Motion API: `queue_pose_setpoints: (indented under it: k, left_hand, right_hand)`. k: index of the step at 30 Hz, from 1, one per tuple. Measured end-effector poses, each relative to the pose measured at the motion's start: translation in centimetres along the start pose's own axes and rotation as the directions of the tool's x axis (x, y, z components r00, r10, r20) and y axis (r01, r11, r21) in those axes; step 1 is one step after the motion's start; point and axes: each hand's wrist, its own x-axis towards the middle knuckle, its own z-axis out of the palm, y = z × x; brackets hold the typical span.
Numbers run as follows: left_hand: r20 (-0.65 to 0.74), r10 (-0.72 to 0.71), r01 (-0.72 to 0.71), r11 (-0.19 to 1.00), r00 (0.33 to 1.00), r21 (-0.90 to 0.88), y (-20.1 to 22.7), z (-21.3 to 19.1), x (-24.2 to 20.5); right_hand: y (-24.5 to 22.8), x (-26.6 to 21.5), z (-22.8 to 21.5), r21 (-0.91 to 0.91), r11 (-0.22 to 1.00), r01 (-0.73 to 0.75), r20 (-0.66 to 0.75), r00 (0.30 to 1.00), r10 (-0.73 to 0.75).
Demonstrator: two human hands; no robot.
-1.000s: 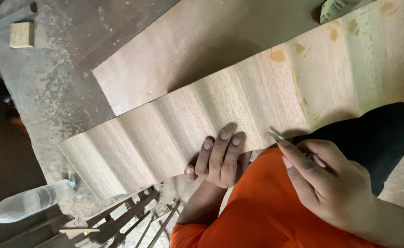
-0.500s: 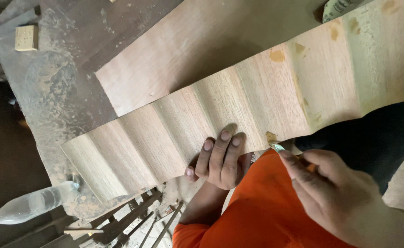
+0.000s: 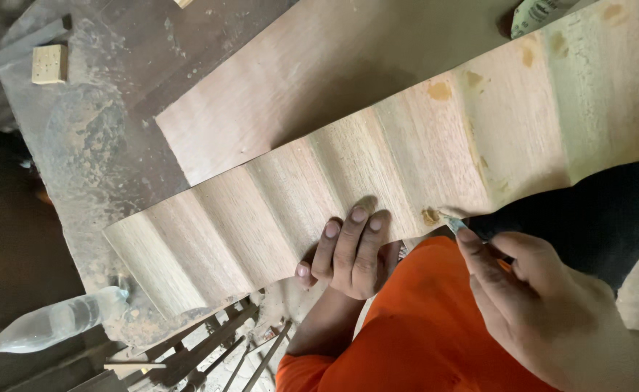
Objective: The person mixes a substance in a cup and applies it along the seams and edges of wooden furniture components using a small brush and a tool.
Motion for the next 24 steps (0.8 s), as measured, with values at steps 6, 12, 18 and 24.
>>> queue_pose_setpoints:
  k: [6, 12, 18, 24]
  left_hand:
    - [0.015, 0.003, -0.003, 1.0, 1.0, 0.017, 0.0, -0.1, 0.3]
    - [0.001, 0.002, -0.002, 0.999, 1.0, 0.053, 0.0, 0.0, 0.2]
    - [0.057, 0.02, -0.02, 1.0, 0.998, 0.01, -0.2, -0.5, 0.4]
    - [0.04, -0.012, 0.01, 0.999, 0.999, 0.04, 0.1, -0.3, 0.2]
  right_hand:
    - [-0.4, 3.4, -1.0, 0.238, 0.961, 0.139, -0.08, 0.989, -0.123]
    - [0.3, 3.9, -2.2, 0.244, 0.96, 0.139, -0.048, 0.99, -0.131]
    - [0.3, 6.9, -3.3, 0.352, 0.916, 0.193, -0.068, 0.981, -0.181]
    - [0.4, 5.4, -2.3, 0.334, 0.91, 0.244, -0.064, 0.97, -0.236]
